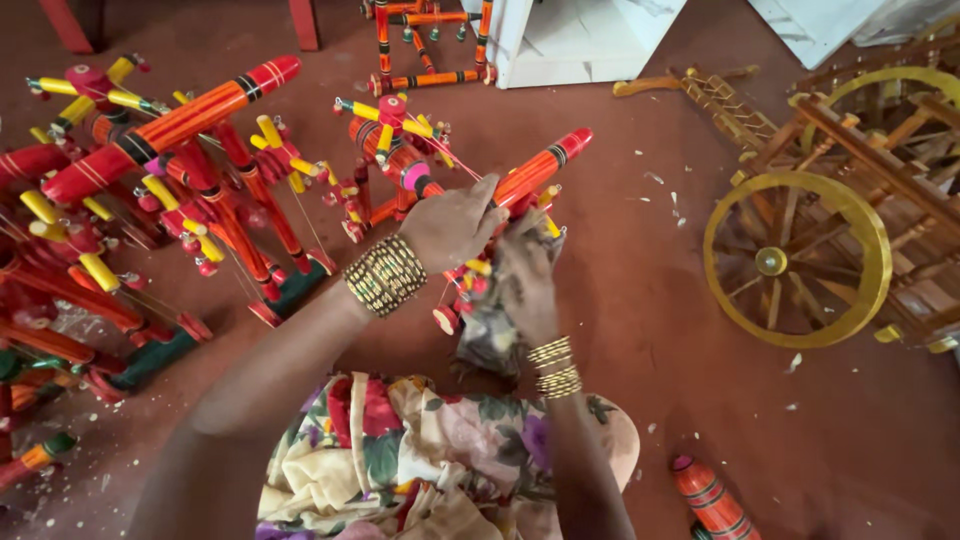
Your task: The person sits on the floor of a toy workshop and wipes colorful painted wooden toys one at a time with a cloth, turning each toy to clean different sides before setting it aside and picking up the next one.
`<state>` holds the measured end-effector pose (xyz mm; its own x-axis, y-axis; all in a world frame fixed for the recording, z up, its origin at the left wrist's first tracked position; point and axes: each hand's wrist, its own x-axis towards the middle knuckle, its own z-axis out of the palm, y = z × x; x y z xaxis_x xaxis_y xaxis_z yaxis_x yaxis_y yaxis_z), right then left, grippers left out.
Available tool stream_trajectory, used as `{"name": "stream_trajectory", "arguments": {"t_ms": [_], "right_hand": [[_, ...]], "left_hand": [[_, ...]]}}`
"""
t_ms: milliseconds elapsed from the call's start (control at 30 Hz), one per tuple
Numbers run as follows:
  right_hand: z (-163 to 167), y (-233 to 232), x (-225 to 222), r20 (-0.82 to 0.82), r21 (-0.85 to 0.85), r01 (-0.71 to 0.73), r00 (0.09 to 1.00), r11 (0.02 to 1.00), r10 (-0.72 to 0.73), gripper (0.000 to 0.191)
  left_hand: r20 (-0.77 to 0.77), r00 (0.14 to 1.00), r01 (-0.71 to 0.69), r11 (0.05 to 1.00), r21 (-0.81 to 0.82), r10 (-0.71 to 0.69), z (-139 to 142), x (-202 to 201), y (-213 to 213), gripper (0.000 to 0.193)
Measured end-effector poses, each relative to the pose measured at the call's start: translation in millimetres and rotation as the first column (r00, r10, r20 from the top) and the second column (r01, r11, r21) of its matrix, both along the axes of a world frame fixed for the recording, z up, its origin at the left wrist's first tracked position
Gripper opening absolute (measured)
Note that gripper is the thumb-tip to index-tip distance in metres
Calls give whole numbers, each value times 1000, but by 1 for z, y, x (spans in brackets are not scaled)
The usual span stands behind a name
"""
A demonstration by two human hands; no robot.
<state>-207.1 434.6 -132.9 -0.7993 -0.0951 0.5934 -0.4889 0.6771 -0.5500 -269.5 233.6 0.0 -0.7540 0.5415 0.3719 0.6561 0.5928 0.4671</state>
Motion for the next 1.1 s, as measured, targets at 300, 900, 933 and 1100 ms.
{"name": "stream_trajectory", "arguments": {"t_ms": [300, 900, 933, 1100], "right_hand": [[52, -5, -24, -279, -54, 133, 950, 990, -143, 62], [-128, 19, -52, 62, -777, 36, 998, 629, 19, 51], [-123, 13, -52, 34, -806, -24, 996, 591, 87, 56], [-156, -2, -55, 112, -271, 125, 989, 955, -97, 86]], "left_hand": [[20, 999, -43, 999, -27, 44, -4, 1, -1, 64], [-17, 999, -43, 999, 7, 43, -4, 0, -3, 62], [-24, 999, -44, 999, 4, 44, -3, 0, -3, 62], [-25, 998, -58, 997, -41, 57, -2, 4, -2, 64]]}}
